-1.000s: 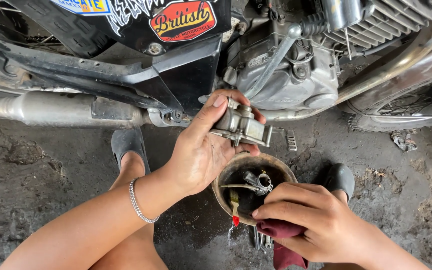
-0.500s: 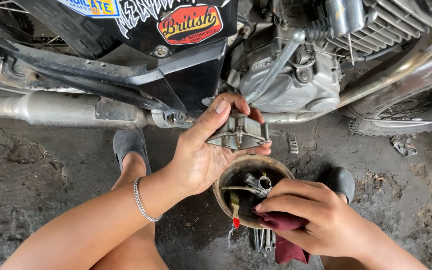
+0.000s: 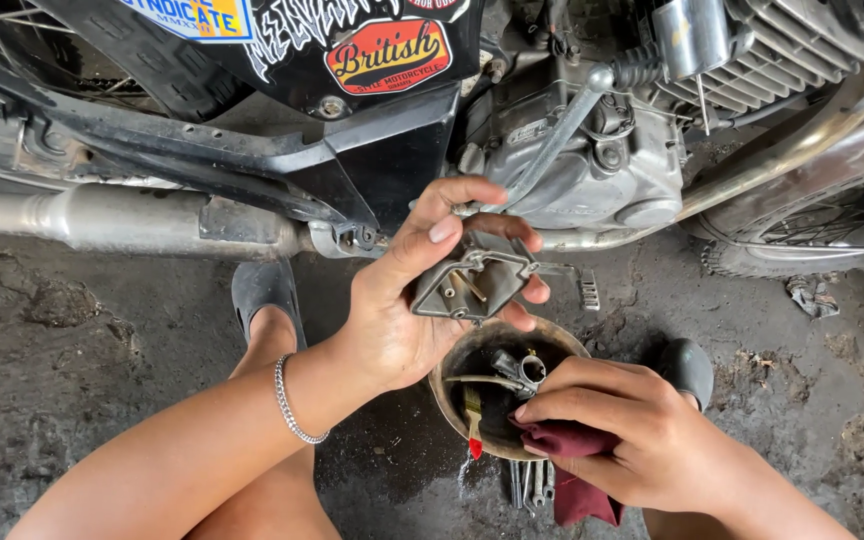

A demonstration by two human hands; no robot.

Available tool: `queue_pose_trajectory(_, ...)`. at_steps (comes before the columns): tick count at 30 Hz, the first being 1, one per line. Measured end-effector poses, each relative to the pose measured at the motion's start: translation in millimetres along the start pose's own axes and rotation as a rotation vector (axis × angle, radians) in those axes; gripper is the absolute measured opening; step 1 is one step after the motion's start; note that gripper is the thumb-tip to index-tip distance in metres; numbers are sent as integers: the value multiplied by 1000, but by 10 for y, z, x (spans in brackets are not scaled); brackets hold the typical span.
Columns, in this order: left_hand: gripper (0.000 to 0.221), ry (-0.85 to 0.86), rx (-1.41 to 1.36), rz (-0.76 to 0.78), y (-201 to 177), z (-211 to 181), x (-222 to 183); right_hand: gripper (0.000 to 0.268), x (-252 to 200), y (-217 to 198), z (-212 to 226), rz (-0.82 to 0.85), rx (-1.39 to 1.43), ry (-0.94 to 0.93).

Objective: Cleaning and inspecting a motorcycle carburetor using a cloth and a screwdriver.

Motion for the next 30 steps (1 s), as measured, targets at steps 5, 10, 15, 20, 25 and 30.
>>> queue_pose_trajectory(5,48,-4,40,12,-38,-21,-9,18,14,27,-85,42,14,71)
queue_pose_trajectory(10,37,-11,6,22,-81,-31,4,19,1,70,-222,71,14,162)
queue_pose_trajectory(15,29,-27,-40,43,-119,-77,-23,19,-165,231,-401,184,-12,286)
queue_pose_trajectory(20,30,40,-47,53,-107,-157,-70,18,-373,496,-475,301,-51,291)
queue_pose_trajectory(25,29,71,-60,41,-149,-262,-109,14,-835,1008,-657,482,-161,324)
queue_pose_trajectory(30,28,78,-98,54,-207,-342,-141,17,-991,1525,-674,1025,-160,732)
Point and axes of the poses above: each hand's wrist, its own x-axis towards the middle knuckle, its own y-axis out of the palm, z = x × y, the point moved 4 cm from there along x, towards the middle knuckle, and after that the axes turned 15 degrees about -z, right-handed, at the moved point
